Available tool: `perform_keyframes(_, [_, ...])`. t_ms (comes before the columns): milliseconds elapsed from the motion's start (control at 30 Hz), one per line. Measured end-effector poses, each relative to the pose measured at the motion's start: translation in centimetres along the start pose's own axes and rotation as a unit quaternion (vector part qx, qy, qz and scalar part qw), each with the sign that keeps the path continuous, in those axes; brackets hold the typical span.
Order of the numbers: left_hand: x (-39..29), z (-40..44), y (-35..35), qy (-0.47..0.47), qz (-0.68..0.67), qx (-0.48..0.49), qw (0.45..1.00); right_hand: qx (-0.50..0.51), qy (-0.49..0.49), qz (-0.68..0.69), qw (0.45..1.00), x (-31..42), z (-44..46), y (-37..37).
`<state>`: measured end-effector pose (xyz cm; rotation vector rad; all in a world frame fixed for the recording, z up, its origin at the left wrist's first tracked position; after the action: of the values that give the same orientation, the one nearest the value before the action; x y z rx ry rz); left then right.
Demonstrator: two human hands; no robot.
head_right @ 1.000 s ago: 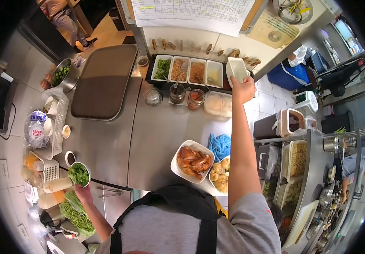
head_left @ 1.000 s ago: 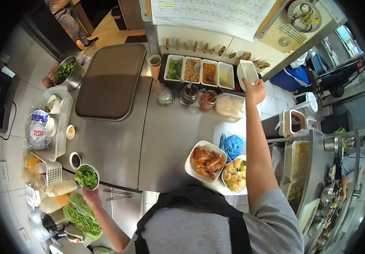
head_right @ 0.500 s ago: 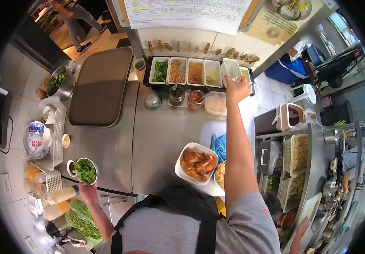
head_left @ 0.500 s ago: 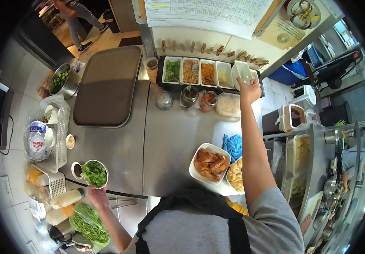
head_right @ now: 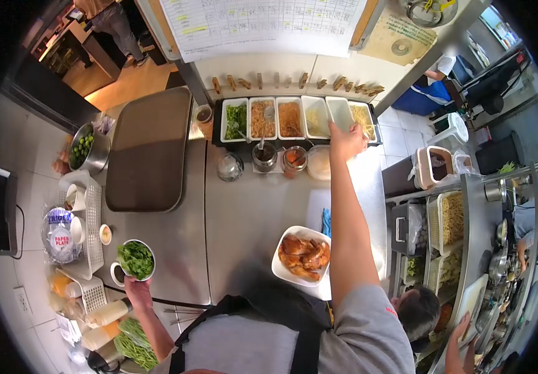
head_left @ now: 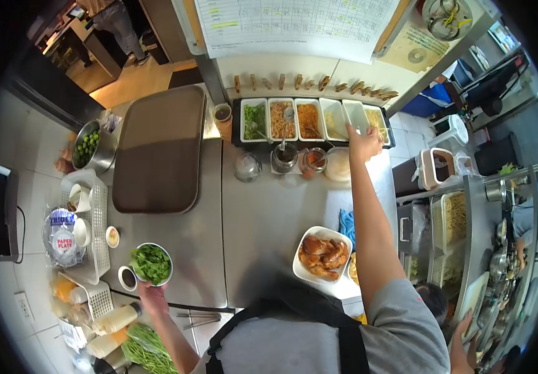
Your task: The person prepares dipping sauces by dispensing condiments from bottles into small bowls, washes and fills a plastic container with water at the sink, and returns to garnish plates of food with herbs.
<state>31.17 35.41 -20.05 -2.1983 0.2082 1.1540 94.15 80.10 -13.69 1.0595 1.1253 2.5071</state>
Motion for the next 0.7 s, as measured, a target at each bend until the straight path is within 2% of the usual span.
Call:
perform_keyframes(267, [2.6, 3.1, -5.6, 0.040, 0.028, 0.075, 0.996, -0.003, -0.003, -0.004, 1.000, -0.1, -0.3, -0.2])
perform_keyframes(467, [3.3, 2.9, -13.5, 0.081, -0.020, 0.118, 0.989, 0.003, 0.042, -0.004, 0.999, 0.1, -0.3, -0.4])
perform_keyframes(567, [4.3, 1.7, -20.5, 0.098, -0.033, 0.161, 0.982, 0.019, 0.088, -0.015, 0.996, 0.2, 0.5, -0.3])
perform_keyframes(667, [6.2, 0.6, -28.3, 0.108, -0.025, 0.245, 0.963, 0.046, 0.143, 0.116, 0.982, 2.2, 1.9, 3.0])
perform_keyframes(700, [6.7, -0.1, -31.0, 0.107, -0.013, 0.287, 0.952, 0.124, 0.146, 0.187, 0.963, 4.4, 1.6, 4.9])
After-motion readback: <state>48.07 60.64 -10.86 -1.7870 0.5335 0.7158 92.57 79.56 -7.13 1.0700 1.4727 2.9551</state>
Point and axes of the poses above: each hand's wrist, its own z-axis towards the middle knuckle, its own y-axis out of the back of the hand, x = y × z, the point moved 10 cm from there along z, towards the middle knuckle, and after that the axes turned 11 degrees about -z, right-handed, at the moved point
